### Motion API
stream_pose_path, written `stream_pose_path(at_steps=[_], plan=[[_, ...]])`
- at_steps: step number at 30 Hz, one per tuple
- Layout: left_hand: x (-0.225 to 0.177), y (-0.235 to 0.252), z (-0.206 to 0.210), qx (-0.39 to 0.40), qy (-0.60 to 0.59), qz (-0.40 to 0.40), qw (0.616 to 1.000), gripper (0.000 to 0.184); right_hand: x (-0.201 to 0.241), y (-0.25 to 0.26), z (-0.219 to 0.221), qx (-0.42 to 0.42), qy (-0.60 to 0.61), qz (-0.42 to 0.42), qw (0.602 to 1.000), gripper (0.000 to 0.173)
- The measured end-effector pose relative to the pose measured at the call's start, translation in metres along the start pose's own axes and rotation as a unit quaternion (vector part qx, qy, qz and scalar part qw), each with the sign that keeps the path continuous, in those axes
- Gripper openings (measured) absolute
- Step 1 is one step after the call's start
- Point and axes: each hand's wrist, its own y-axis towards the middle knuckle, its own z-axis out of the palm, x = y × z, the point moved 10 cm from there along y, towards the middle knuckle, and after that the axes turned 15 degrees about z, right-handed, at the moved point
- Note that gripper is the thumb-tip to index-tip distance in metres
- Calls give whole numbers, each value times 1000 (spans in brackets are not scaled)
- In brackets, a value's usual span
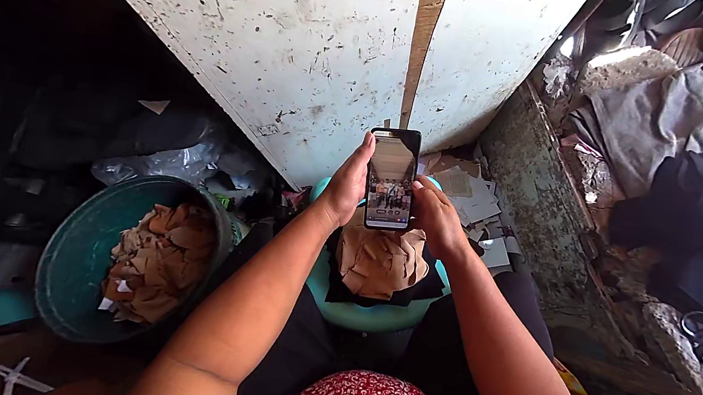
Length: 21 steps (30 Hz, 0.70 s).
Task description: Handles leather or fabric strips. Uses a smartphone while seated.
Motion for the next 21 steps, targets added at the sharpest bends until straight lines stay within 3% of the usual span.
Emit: stream_pose_path(at_steps=[21], plan=[[-8, -25, -10, -41, 11, -14, 999, 74, -5, -6, 14, 8, -7, -4, 1000, 47]])
